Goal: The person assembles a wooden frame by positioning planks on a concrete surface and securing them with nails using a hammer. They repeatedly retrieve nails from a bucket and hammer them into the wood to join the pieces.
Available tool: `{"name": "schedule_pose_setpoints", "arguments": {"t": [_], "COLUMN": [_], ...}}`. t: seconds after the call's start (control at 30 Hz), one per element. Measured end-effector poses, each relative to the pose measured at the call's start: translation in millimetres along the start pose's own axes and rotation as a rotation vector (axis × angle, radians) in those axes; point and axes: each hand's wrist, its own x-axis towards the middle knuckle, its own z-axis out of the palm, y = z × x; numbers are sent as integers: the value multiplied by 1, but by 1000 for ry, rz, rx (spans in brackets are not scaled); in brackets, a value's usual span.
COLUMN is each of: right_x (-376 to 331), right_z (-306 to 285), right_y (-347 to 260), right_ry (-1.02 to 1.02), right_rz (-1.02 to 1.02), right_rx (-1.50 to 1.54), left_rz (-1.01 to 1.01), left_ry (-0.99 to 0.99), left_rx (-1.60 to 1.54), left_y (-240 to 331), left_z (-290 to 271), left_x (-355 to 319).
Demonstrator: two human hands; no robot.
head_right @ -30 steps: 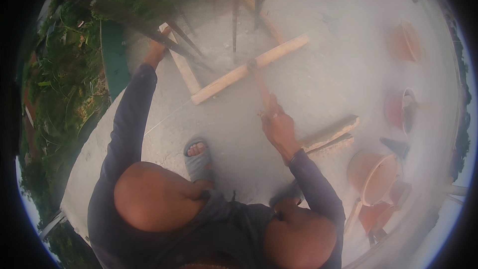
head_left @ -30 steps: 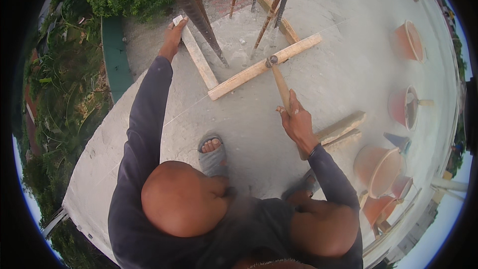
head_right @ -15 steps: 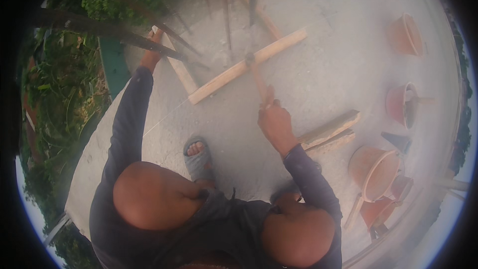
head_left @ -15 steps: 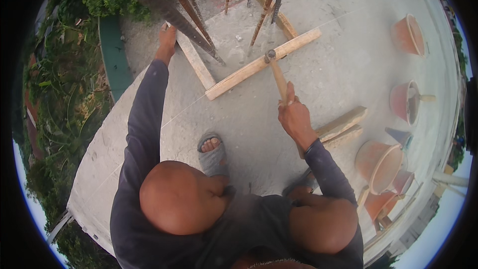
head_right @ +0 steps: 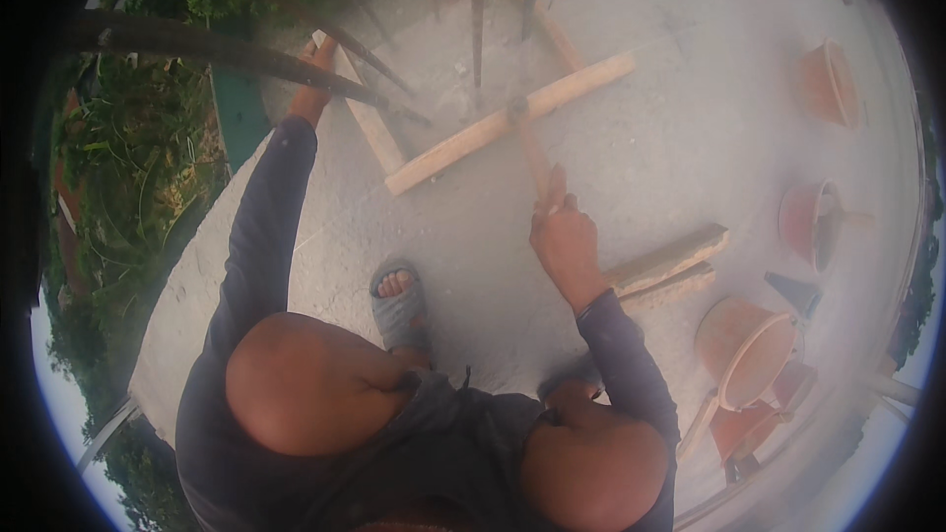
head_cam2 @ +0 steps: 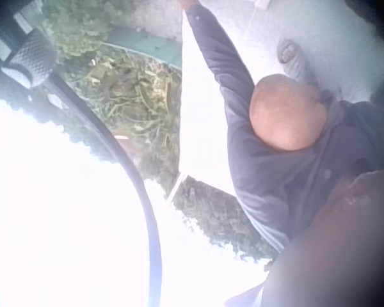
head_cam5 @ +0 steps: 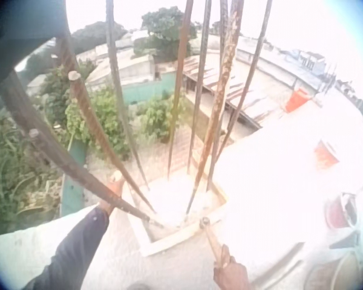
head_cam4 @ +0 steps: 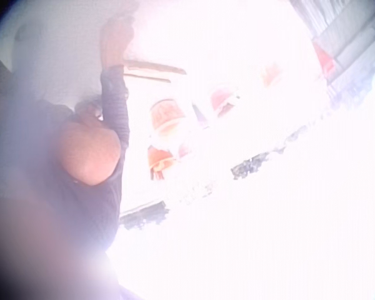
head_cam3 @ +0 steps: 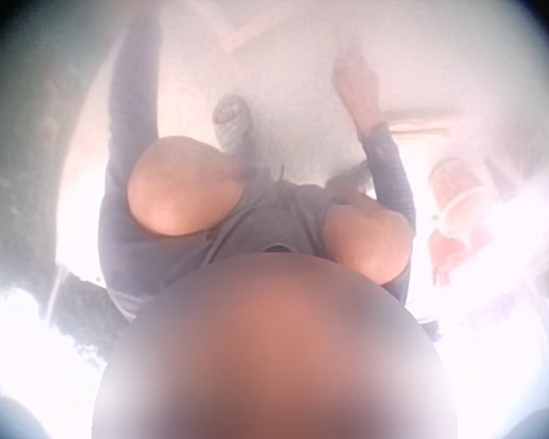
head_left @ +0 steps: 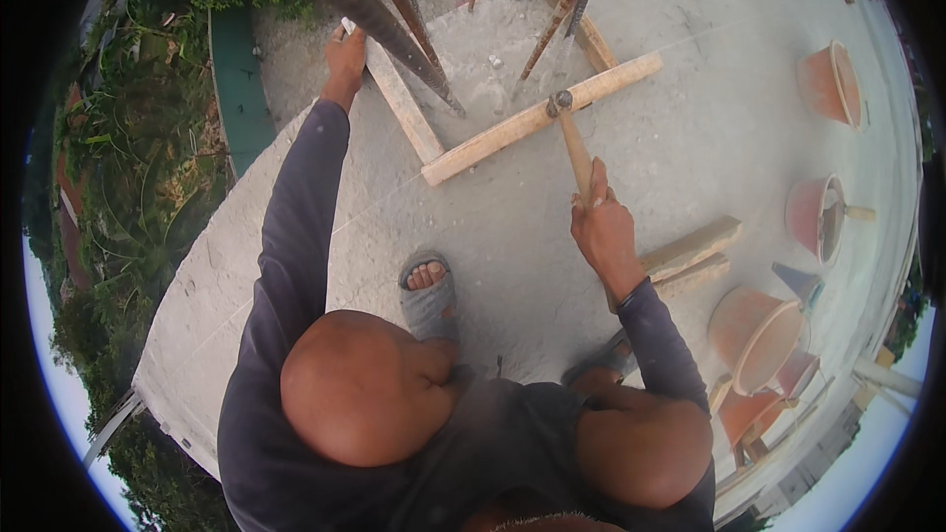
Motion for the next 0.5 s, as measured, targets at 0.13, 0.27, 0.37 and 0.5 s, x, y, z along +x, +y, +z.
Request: {"name": "schedule_pose_setpoints", "arguments": {"t": [0.13,0.27,0.37,0.5], "right_x": [-1,0,0,1], "right_z": [1,-1,-4,-11], "right_y": [3,3,0,-4], "right_ry": [-2,8,2,-46], "right_rz": [-16,-24,-13,12], "right_rx": [4,32,34,39], "left_rz": [75,273,276,93], "left_ry": [-4,-7,-43,-87], "left_rx": [27,155,174,-1], "left_y": [-12,-24,-26,-16], "left_z": [-1,-3,-7,-14], "left_x": [5,9,9,3]}}
